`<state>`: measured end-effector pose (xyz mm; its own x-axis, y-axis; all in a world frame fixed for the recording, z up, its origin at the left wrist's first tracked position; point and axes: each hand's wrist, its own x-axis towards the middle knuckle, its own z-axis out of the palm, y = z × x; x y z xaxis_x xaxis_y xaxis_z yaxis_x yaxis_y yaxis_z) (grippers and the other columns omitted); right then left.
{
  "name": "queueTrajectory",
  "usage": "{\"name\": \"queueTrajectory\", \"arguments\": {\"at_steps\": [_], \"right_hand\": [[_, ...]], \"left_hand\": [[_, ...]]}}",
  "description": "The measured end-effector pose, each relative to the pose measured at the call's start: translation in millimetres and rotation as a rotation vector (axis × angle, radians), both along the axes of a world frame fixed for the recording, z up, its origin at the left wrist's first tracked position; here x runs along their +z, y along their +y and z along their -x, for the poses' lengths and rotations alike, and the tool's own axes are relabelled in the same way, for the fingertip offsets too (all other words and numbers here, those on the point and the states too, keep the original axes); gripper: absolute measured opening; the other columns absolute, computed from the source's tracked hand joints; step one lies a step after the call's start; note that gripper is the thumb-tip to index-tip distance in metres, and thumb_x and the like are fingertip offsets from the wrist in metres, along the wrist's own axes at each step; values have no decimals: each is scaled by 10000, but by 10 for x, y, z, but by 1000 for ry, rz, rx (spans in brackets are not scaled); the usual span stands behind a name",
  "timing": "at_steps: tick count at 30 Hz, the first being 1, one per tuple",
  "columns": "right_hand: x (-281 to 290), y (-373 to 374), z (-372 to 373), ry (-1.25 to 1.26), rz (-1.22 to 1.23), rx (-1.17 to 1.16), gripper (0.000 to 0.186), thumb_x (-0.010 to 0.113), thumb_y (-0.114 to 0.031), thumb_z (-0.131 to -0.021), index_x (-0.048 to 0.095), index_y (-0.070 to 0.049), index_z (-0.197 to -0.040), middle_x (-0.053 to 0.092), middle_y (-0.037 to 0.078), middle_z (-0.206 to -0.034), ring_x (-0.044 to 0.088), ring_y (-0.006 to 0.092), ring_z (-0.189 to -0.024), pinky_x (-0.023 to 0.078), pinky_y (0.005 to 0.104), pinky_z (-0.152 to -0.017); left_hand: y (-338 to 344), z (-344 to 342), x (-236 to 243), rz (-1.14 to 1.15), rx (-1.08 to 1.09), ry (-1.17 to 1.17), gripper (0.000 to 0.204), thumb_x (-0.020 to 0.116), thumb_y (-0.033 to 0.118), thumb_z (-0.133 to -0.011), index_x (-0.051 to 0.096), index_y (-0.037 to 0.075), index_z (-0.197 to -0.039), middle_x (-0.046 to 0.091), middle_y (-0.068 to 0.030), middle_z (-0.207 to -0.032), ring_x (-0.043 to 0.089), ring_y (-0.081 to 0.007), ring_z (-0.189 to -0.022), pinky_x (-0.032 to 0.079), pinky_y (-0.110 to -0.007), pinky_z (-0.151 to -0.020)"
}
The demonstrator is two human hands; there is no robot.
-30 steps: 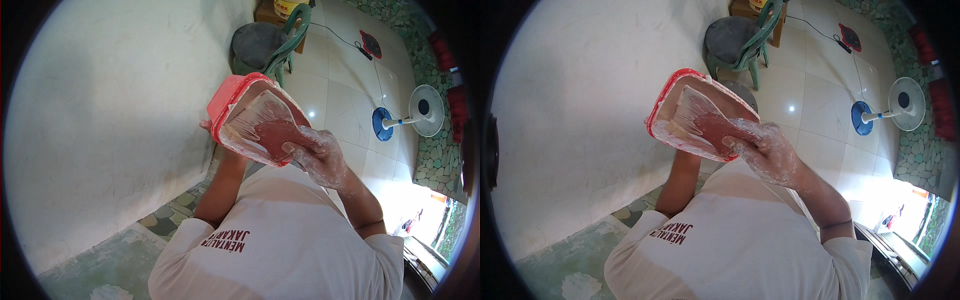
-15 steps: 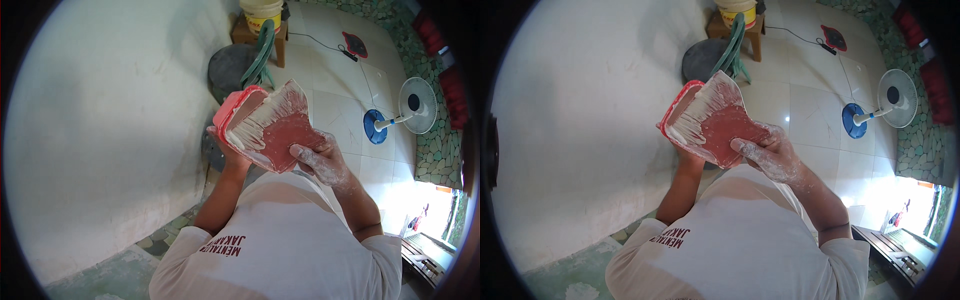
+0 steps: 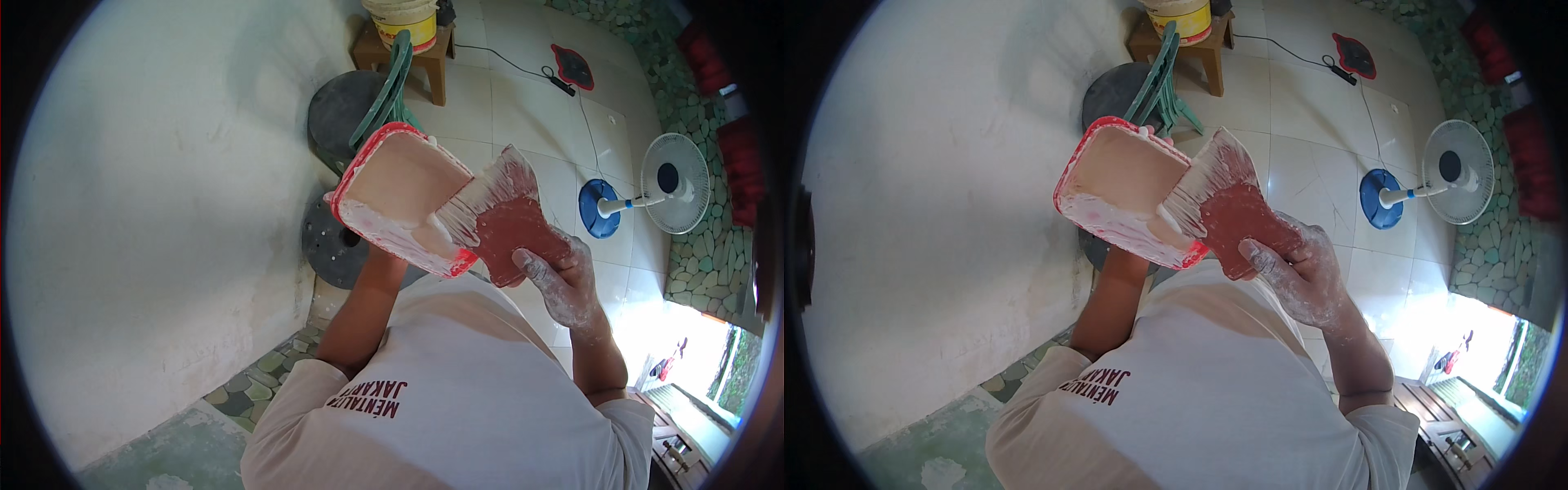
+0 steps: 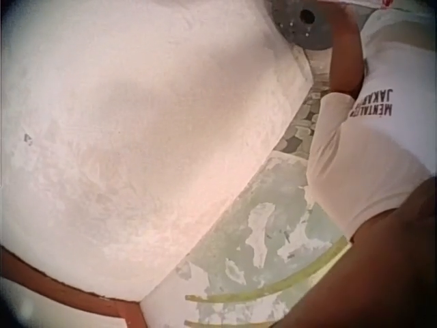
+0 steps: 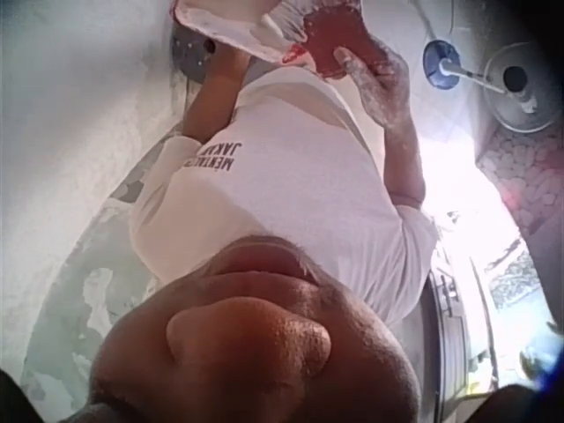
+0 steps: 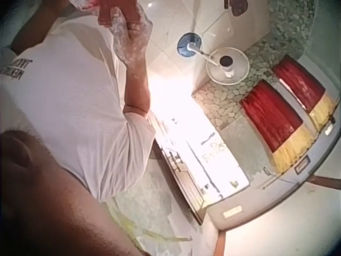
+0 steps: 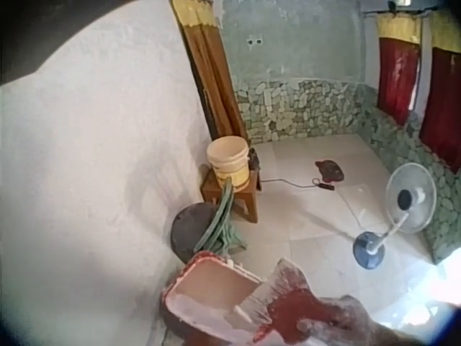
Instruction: Applying plaster or filler to a wall using a spatula and a container.
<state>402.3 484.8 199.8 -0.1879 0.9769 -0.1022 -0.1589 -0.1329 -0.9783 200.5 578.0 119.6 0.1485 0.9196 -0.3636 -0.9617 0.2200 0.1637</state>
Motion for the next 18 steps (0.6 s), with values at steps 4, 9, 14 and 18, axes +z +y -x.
{"name": "queueTrajectory", "arguments": {"at_steps": [4,9,14,18], "right_hand": [[-11,217,-21,-152,-81,98,197,580,-40,-885,582,58,-1056,653,113,-852,593,121,-713,481,263,-650],[-77,777,221,-341,-188,165,186,558,3,-875,579,56,-1052,646,141,-808,618,165,-664,482,269,-618],[-67,1449,377,-523,-275,155,174,546,49,-857,582,60,-1027,637,161,-757,626,198,-639,486,276,-608],[-7,2102,504,-518,-271,147,196,546,50,-854,581,54,-1046,635,164,-747,633,219,-638,486,278,-605]], "left_hand": [[197,-43,-11,53,15,-28,596,386,492,-933,332,107,-1385,408,-104,-1376,410,-293,-1248,320,-484,-1054],[642,86,-171,115,45,-50,598,398,492,-930,335,106,-1382,417,-115,-1364,423,-300,-1234,328,-486,-1047],[1313,180,-168,167,71,-83,599,410,491,-926,339,106,-1379,426,-126,-1352,436,-308,-1220,336,-488,-1040],[1877,285,-101,200,89,-90,600,420,491,-924,342,105,-1377,433,-135,-1343,446,-315,-1209,342,-489,-1034]]}}
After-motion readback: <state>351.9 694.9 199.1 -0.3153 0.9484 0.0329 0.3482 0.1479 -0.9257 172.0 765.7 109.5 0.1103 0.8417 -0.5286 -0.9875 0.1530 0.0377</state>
